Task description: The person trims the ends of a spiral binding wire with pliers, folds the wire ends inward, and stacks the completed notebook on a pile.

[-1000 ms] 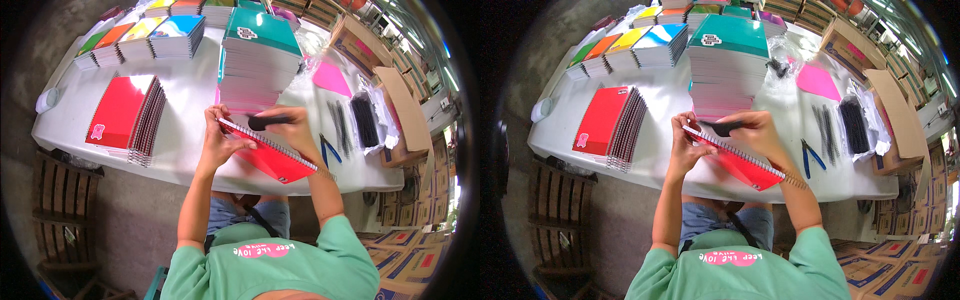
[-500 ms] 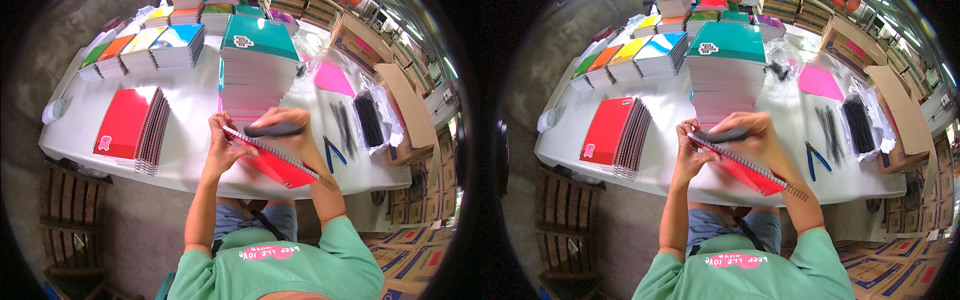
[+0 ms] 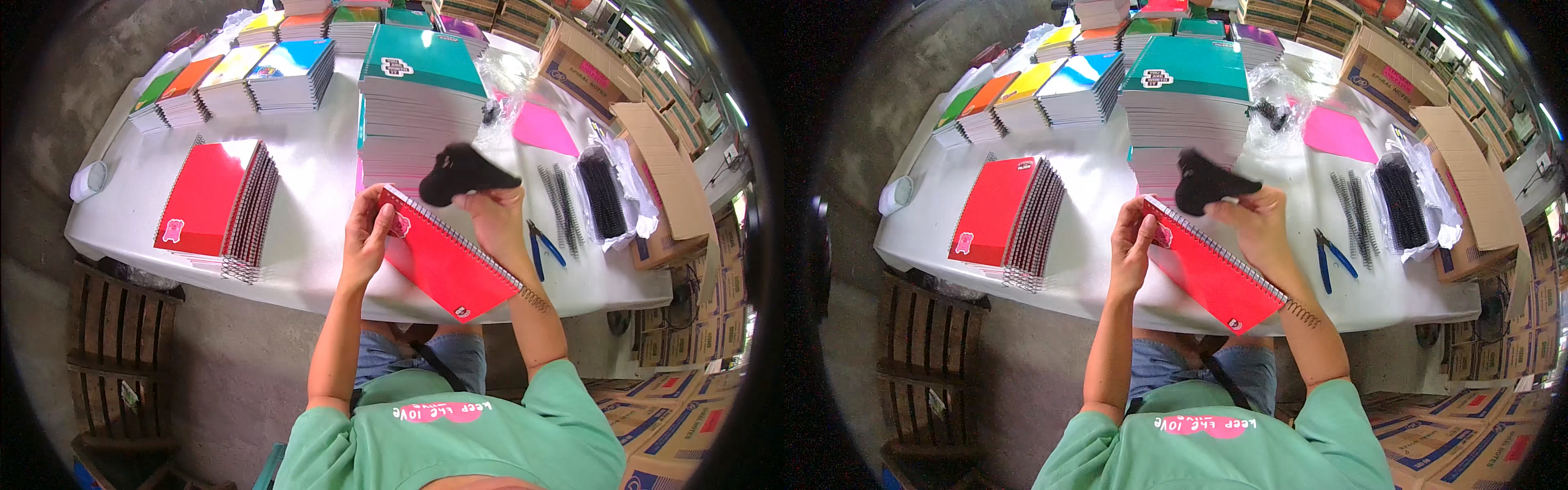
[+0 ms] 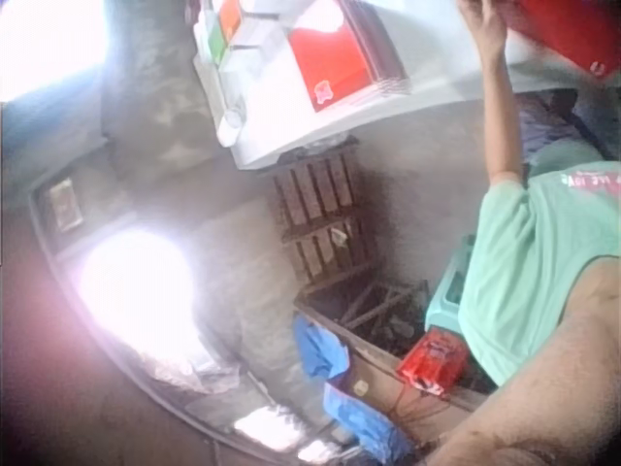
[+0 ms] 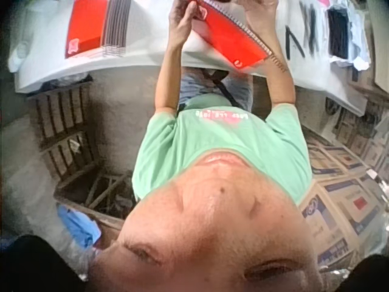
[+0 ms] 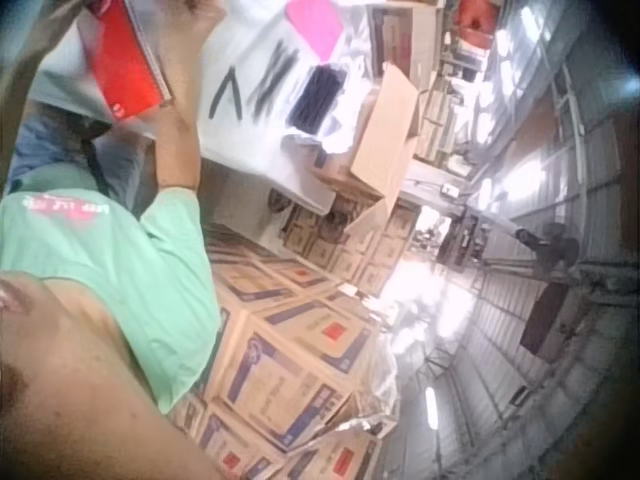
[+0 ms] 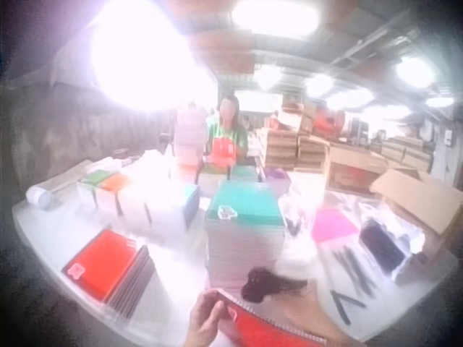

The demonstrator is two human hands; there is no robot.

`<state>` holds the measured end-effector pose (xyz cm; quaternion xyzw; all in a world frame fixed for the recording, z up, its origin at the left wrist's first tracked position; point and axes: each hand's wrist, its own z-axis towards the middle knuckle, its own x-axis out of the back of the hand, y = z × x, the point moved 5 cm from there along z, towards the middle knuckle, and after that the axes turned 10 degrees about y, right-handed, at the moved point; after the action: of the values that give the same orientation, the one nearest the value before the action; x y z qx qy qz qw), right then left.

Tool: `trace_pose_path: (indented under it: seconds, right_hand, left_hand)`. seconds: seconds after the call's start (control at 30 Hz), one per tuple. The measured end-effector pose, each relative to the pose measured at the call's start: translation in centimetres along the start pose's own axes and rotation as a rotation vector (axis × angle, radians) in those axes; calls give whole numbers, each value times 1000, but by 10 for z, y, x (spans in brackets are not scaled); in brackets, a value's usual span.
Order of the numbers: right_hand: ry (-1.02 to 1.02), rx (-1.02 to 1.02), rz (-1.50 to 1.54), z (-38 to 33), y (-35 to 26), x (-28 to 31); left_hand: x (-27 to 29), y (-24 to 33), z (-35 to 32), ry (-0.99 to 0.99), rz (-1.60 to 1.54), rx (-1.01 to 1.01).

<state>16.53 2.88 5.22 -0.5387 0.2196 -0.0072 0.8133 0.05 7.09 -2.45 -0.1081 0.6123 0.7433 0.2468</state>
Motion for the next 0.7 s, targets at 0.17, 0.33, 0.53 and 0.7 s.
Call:
trace_pose_path:
  seconds: [0.17,0.33,0.53,0.7]
  right_hand:
    - [-296,101,-446,-8,-11,-28]
    - [-281,-2,-412,-7,5,-17]
    - [-157,-74,-211,-4,6,-7]
    - [-301,153,-920,4,27,10]
  left_hand:
    - [1,2,-1,-35,-95,-50]
    - [2,3,-1,-35,-142,-67]
    - [0,1,-2,-40,-164,-36]
    - [6,0,0,-14,-171,-36]
